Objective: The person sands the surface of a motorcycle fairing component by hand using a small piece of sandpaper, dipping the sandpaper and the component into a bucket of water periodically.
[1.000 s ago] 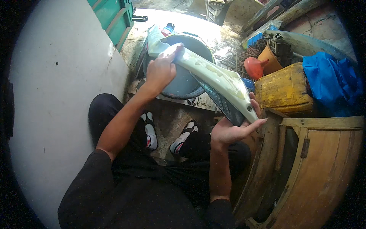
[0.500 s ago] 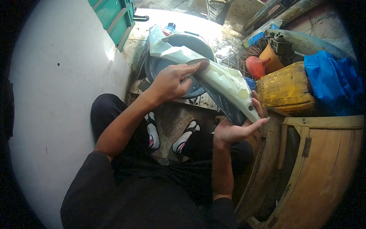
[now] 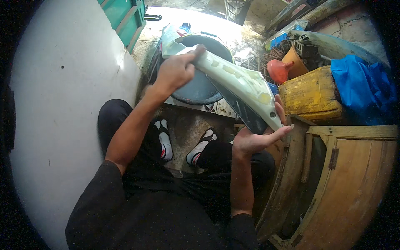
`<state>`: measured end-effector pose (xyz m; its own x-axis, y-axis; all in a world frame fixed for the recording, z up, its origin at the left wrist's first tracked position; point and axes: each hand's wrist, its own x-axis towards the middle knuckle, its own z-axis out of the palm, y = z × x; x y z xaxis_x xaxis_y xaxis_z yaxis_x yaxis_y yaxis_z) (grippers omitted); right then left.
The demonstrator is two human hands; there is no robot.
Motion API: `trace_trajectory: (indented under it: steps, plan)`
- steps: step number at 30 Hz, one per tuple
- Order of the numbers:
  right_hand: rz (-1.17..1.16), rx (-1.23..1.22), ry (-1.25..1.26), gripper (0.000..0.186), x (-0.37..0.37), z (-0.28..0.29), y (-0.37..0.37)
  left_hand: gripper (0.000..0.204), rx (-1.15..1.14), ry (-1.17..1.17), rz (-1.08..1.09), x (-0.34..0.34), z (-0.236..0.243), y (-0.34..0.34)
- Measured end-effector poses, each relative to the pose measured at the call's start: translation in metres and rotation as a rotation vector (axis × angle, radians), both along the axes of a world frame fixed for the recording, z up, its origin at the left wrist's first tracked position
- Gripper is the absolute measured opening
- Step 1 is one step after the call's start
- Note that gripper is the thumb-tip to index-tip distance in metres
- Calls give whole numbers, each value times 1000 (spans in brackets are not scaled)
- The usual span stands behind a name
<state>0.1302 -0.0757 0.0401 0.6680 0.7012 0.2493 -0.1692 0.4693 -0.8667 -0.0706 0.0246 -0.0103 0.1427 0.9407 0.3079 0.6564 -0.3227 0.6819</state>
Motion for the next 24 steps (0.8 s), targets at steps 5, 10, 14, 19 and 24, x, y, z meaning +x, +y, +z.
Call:
trace_trajectory:
  steps: [5, 10, 14, 19, 24]
  plan:
    - [3, 0, 16, 66, -3, 4, 1, 56, 117, -129, -22, 8, -6, -10]
    - [12, 4, 18, 66, -7, 6, 0, 52, 73, -178, -99, 6, -1, -7]
    - [13, 1, 4, 66, -4, 3, 0, 49, 99, -166, -25, 11, 2, -17]
    - [19, 8, 14, 66, -4, 3, 0, 49, -35, -71, -25, 3, 7, -8]
    - [24, 5, 2, 65, -5, 4, 1, 47, -63, -73, -4, 4, 8, -16]
